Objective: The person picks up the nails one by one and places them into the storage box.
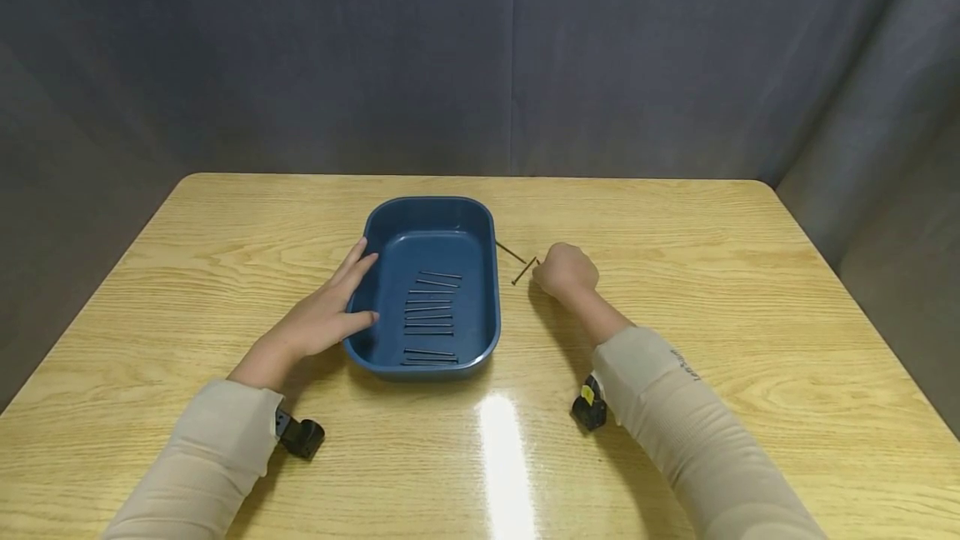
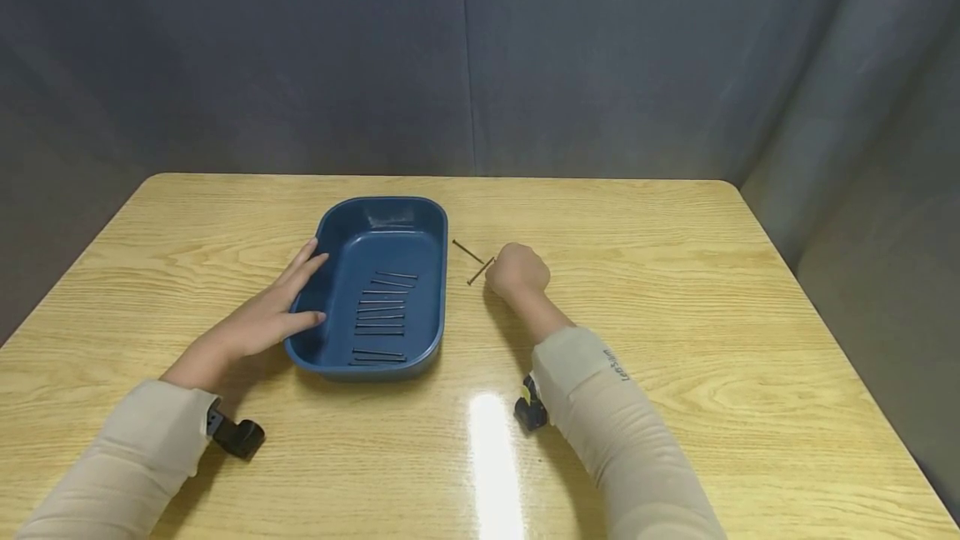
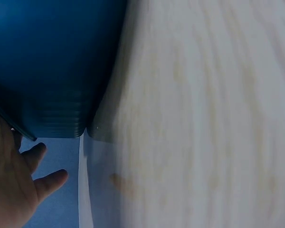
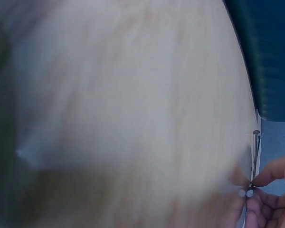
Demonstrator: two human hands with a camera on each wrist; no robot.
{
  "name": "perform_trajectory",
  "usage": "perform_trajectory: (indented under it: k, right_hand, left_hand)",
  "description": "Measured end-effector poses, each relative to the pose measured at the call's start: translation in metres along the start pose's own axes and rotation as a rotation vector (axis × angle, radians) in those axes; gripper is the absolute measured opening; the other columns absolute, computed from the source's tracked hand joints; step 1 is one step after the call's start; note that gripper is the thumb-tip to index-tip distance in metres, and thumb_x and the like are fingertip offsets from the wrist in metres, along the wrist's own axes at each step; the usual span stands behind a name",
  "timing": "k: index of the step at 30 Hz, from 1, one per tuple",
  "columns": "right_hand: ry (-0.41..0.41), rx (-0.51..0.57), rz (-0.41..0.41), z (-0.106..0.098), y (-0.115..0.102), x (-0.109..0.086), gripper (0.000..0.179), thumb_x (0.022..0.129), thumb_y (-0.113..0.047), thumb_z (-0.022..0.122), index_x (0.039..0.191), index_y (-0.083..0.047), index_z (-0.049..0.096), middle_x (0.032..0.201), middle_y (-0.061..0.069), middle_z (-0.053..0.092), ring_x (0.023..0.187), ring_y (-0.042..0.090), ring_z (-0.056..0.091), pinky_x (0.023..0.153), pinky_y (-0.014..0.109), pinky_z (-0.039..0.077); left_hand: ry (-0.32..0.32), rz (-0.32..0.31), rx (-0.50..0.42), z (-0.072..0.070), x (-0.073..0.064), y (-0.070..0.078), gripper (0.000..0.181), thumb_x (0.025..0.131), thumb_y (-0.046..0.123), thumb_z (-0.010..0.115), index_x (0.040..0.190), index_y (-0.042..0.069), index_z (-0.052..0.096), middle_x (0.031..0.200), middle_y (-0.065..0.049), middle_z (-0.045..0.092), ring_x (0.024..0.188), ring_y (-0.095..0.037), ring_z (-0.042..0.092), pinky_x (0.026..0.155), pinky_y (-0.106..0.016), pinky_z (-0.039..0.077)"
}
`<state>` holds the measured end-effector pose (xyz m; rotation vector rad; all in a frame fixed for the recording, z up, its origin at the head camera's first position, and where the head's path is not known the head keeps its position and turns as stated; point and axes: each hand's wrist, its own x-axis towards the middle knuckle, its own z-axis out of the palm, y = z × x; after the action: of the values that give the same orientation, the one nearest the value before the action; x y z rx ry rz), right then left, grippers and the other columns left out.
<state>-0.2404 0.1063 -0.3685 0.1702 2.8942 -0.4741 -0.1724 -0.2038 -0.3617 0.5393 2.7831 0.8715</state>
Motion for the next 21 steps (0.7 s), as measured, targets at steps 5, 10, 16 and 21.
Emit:
perform_trajectory:
  k: [5, 10, 16, 21]
  right_hand:
    - [-0.009, -0.003, 0.000, -0.0004, 0.0014, 0.0003, 0.028, 0.079, -0.021, 0.052, 0.053, -0.012, 0.044, 0.053, 0.002, 0.045, 0.042, 0.012, 0.037, 0.037, 0.023, 0.029]
    - [-0.008, 0.020, -0.017, -0.0007, 0.0035, -0.0010, 0.028, 0.078, -0.020, 0.053, 0.053, -0.012, 0.042, 0.054, 0.003, 0.044, 0.044, 0.013, 0.037, 0.038, 0.023, 0.028]
    - [0.017, 0.075, -0.088, -0.0023, 0.0043, -0.0041, 0.034, 0.080, -0.019, 0.053, 0.049, -0.013, 0.040, 0.046, -0.001, 0.037, 0.040, 0.011, 0.031, 0.037, 0.022, 0.025]
    - [0.049, 0.163, -0.163, -0.0017, 0.0071, -0.0051, 0.024, 0.079, -0.013, 0.052, 0.057, -0.010, 0.043, 0.046, -0.002, 0.038, 0.039, 0.009, 0.031, 0.037, 0.020, 0.024]
  left_hand:
    - [0.003, 0.001, 0.004, 0.0003, -0.0001, 0.0003, 0.074, 0.081, 0.026, 0.051, 0.140, 0.018, 0.007, 0.141, 0.014, -0.016, 0.127, -0.031, 0.012, 0.085, -0.058, 0.028]
    - [0.004, 0.000, 0.004, 0.0006, -0.0001, 0.0003, 0.074, 0.081, 0.026, 0.052, 0.140, 0.018, 0.007, 0.141, 0.014, -0.016, 0.127, -0.032, 0.012, 0.085, -0.058, 0.028]
    - [0.007, -0.005, 0.006, 0.0006, -0.0003, -0.0002, 0.074, 0.081, 0.026, 0.052, 0.140, 0.018, 0.008, 0.140, 0.014, -0.015, 0.127, -0.032, 0.012, 0.085, -0.057, 0.029]
    - [0.013, -0.001, 0.009, 0.0020, 0.0002, -0.0004, 0.074, 0.080, 0.026, 0.052, 0.140, 0.017, 0.009, 0.141, 0.013, -0.015, 0.127, -0.032, 0.012, 0.085, -0.058, 0.028]
